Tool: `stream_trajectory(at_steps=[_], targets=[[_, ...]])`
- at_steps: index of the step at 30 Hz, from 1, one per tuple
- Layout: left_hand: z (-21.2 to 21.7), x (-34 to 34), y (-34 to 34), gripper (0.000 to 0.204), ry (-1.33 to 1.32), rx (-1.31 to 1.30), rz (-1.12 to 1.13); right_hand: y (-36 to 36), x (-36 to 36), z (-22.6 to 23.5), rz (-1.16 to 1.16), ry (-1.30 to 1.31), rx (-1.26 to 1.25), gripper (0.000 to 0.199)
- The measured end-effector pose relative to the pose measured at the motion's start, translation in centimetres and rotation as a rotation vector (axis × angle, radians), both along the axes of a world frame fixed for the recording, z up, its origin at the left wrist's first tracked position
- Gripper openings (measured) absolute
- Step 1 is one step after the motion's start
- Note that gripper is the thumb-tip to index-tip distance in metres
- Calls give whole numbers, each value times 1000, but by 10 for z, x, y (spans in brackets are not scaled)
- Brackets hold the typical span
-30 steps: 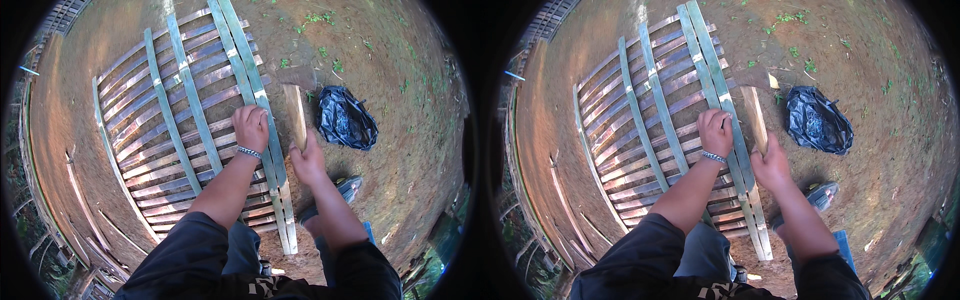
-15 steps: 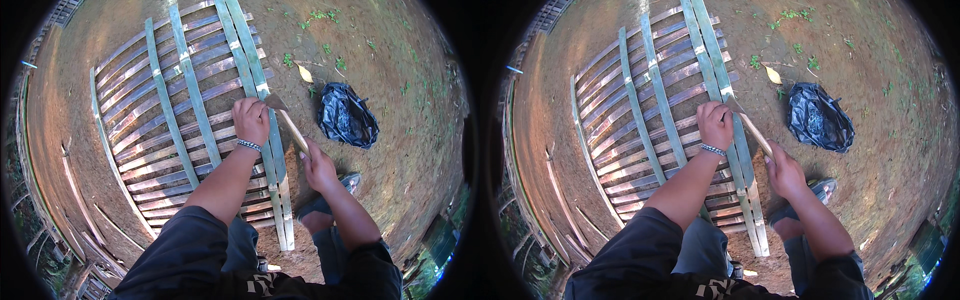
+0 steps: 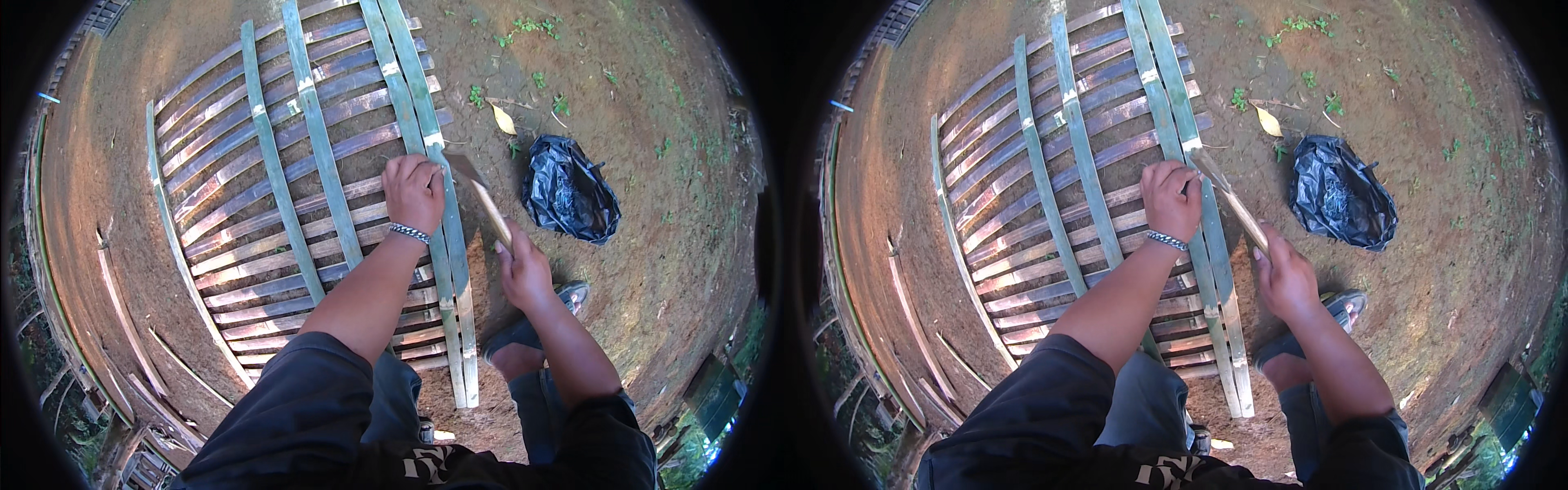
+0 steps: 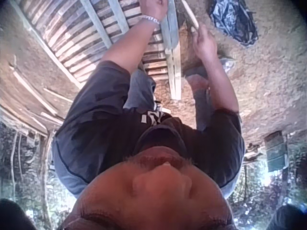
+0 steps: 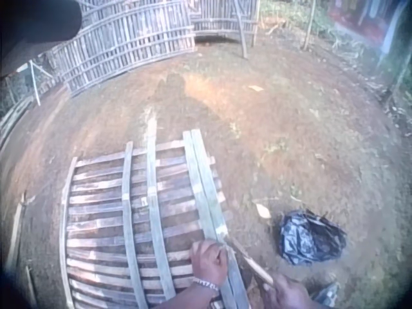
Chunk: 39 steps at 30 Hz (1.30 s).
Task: The person uses a hammer to drive nails into a wooden pallet structure lying on the ground. They repeatedly pick up nails from a black plastic bag and hammer them into the wooden slats to secure the frame.
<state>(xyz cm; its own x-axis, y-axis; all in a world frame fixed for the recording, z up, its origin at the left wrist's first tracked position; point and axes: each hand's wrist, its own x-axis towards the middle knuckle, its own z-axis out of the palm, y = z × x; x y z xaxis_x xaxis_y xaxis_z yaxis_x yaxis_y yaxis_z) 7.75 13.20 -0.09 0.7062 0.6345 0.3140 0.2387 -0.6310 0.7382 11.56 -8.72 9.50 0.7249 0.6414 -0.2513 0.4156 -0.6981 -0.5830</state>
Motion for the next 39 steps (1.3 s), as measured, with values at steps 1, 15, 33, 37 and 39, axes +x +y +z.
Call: stream_trajectory(at_steps=[1, 15, 33, 37, 39], targets=[[0, 1, 0, 7, -10, 0, -1, -1, 1, -1, -9, 14, -49, 46], [0, 1, 0, 7, -2, -8, 2, -8, -6, -5, -26, -70, 19, 44], [-2, 0, 0, 6, 6, -6, 6, -4, -5, -7, -21, -46, -86, 45], [-3, 0, 0, 6, 4, -1, -5, -3, 0, -6, -29, 25, -162, 46], [-2, -2, 0, 6, -7, -14, -9, -5, -1, -1, -57, 32, -134, 46]])
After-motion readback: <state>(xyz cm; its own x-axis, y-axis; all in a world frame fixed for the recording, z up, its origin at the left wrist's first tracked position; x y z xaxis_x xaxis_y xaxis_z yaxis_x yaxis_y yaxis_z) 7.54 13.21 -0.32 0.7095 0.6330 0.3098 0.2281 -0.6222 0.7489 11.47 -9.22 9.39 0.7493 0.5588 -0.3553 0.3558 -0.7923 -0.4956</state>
